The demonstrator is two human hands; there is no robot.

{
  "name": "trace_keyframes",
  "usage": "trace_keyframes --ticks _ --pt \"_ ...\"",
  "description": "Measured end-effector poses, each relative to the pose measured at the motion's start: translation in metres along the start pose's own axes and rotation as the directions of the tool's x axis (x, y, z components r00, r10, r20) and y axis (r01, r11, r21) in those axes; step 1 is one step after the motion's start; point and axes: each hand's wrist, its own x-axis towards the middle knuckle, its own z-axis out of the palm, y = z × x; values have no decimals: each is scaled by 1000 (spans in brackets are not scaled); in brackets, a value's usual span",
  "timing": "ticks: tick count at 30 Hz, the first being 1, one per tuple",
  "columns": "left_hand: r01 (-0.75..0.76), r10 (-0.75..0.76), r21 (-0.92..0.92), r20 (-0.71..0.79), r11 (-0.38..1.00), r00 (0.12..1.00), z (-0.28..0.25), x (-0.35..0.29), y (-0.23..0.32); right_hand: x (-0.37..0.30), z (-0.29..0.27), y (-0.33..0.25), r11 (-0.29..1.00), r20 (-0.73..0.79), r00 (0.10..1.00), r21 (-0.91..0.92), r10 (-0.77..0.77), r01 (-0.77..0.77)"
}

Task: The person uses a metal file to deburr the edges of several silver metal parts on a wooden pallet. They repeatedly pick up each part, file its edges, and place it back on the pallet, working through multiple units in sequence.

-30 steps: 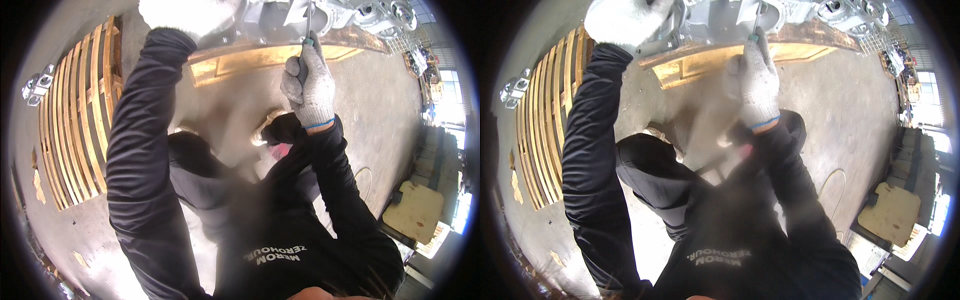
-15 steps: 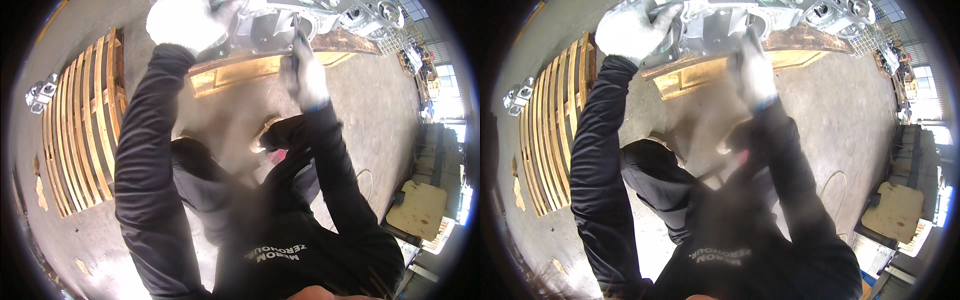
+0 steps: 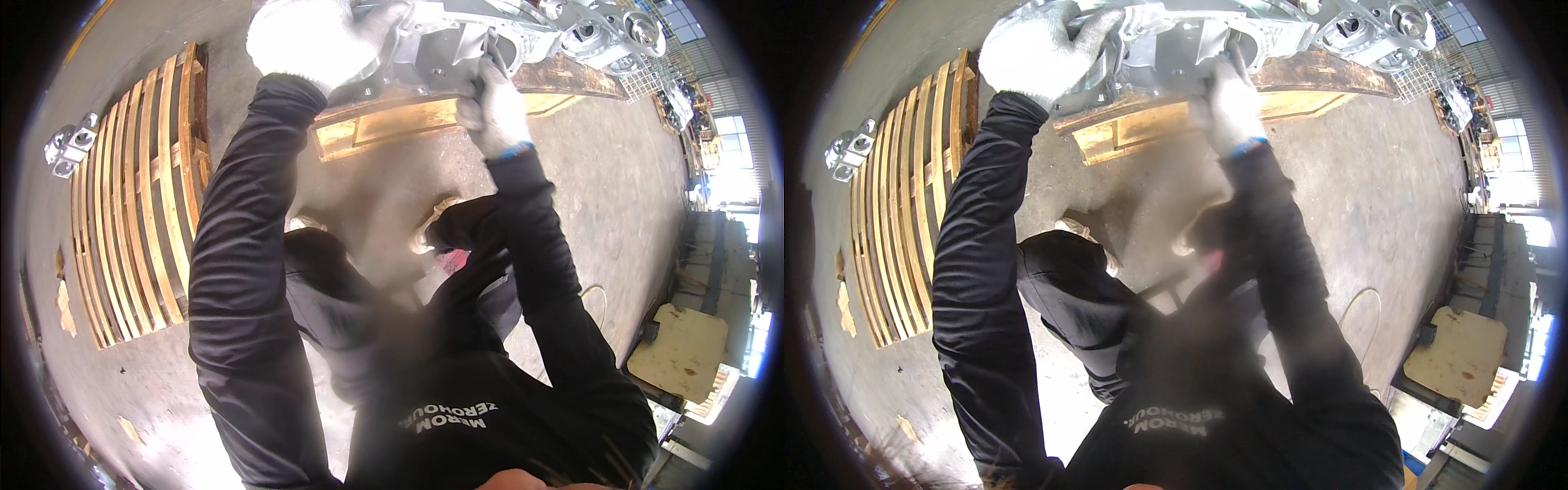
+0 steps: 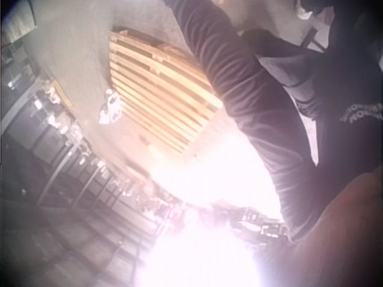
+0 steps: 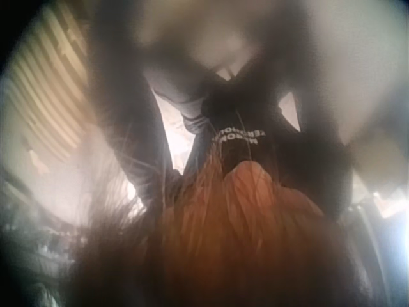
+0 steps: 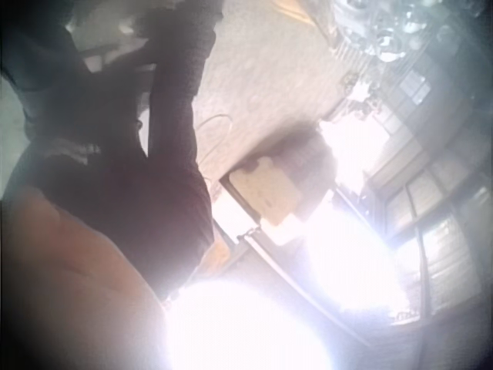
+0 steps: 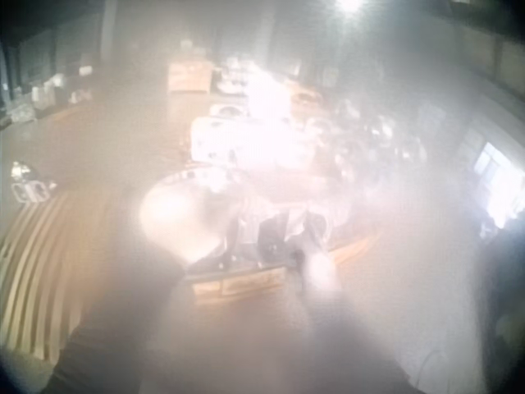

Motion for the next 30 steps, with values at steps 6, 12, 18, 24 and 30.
trace_keyframes --ticks 6,12,18,24,30 --pt "144 -141 -25 96 989 985 -2 1 -2 1 3 -16 857 12 928 379 372 -349" --pt "-31 31 0 22 1000 999 -5 1 -2 -8 1 -8 998 -24 998 34 51 -51" --pt "-132 147 93 -180 987 973 4 0 -9 -16 0 -26 843 49 896 318 442 -434" --pt "132 -49 379 -222 916 974 35 -4 -33 -14 20 -35 869 -42 913 327 405 -371" --pt "135 -30 378 -270 916 962 52 -8 -46 -9 -3 0 910 53 951 278 305 -307"
